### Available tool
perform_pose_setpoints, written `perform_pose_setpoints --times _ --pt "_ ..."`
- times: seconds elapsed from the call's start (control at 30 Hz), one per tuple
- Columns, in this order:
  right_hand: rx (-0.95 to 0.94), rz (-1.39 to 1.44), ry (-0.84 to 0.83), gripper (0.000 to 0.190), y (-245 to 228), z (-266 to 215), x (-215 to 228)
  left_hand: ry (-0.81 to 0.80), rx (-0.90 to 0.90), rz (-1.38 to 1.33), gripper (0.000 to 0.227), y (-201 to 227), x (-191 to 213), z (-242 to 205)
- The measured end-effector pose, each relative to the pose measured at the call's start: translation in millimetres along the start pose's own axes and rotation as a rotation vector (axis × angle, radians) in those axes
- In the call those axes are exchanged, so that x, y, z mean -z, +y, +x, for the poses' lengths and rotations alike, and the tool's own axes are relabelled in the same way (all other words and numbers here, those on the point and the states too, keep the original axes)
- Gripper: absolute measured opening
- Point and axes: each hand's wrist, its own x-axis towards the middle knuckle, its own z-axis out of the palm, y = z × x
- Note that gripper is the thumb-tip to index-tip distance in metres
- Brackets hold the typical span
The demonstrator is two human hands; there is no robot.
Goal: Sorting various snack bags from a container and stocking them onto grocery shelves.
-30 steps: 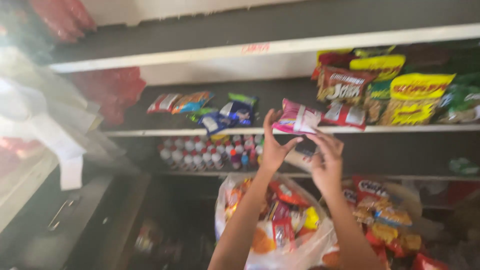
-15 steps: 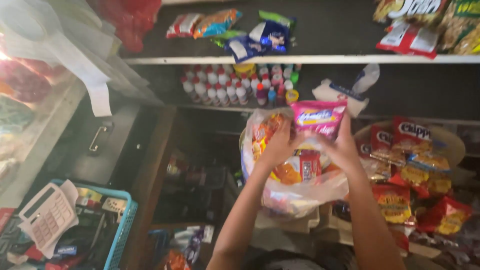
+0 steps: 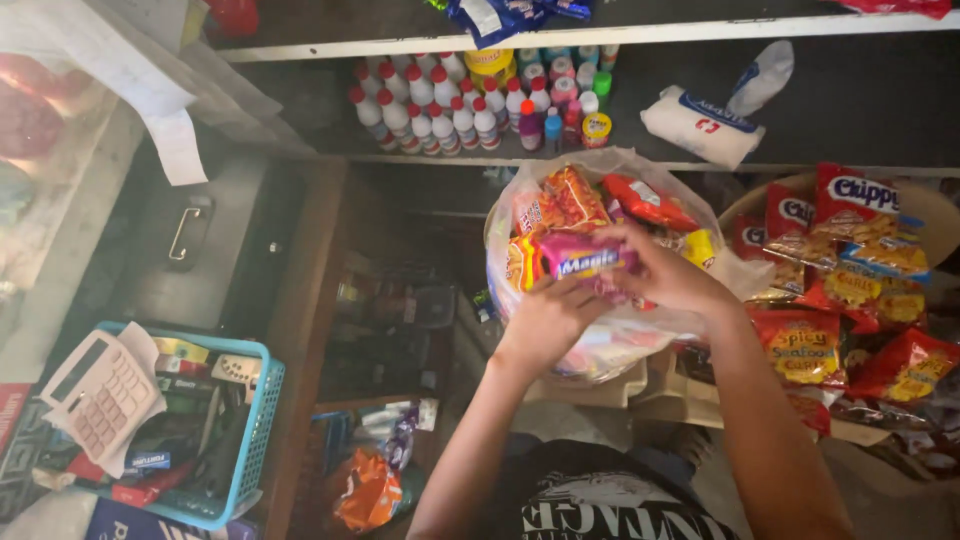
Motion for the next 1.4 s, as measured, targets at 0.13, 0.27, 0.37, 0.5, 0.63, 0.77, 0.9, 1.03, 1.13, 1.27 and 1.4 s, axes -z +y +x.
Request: perform_pose_setpoints --times 0.13,0.27,0.37,0.5,0.63,0.77,0.9,1.03,1.13,1.27,1.4 --pt "-0.048 -0.146 -0.327 0.041 3 -8 -2 0.073 0.156 -0.091 0.034 -7 12 9" --pt "-0.320 -0.299 -0.373 0.041 -1 -12 -4 0.154 0.090 -0.173 0.041 -3 16 14" --pt "-0.226 -0.359 -0.423 0.041 6 -7 8 0.050 0.130 -0.238 0.038 -8 18 7" --pt "-0.064 -0.340 -0.362 0.040 -21 -12 18 -0.043 -0.025 -0.143 0.051 -1 33 -2" --pt "-0.033 -0.360 -0.233 0.040 -29 -17 9 -0.209 0.007 0.043 0.038 3 20 -17" --pt "-0.091 -0.338 -0.221 0.032 -33 -12 0 -0.189 -0.011 0.026 0.017 -13 13 -11" --pt "0.074 -0.393 -0.290 0.027 -6 -9 -15 -0.055 -0.048 -0.011 0.016 -19 9 -8" --pt "-0.083 -0.499 -0.452 0.026 37 -9 -32 -0.086 -0.062 0.030 0.013 -17 11 0" --pt "-0.201 -0.474 -0.415 0.036 30 -6 -25 -0.024 -0.070 0.007 0.023 -22 12 2" --pt "-0.054 -0.341 -0.492 0.042 -8 -1 1 -0.054 -0.011 -0.125 0.023 -27 16 2" --pt "-0.062 -0.356 -0.510 0.032 7 5 -11 0.008 -0.043 -0.085 0.025 -30 5 1"
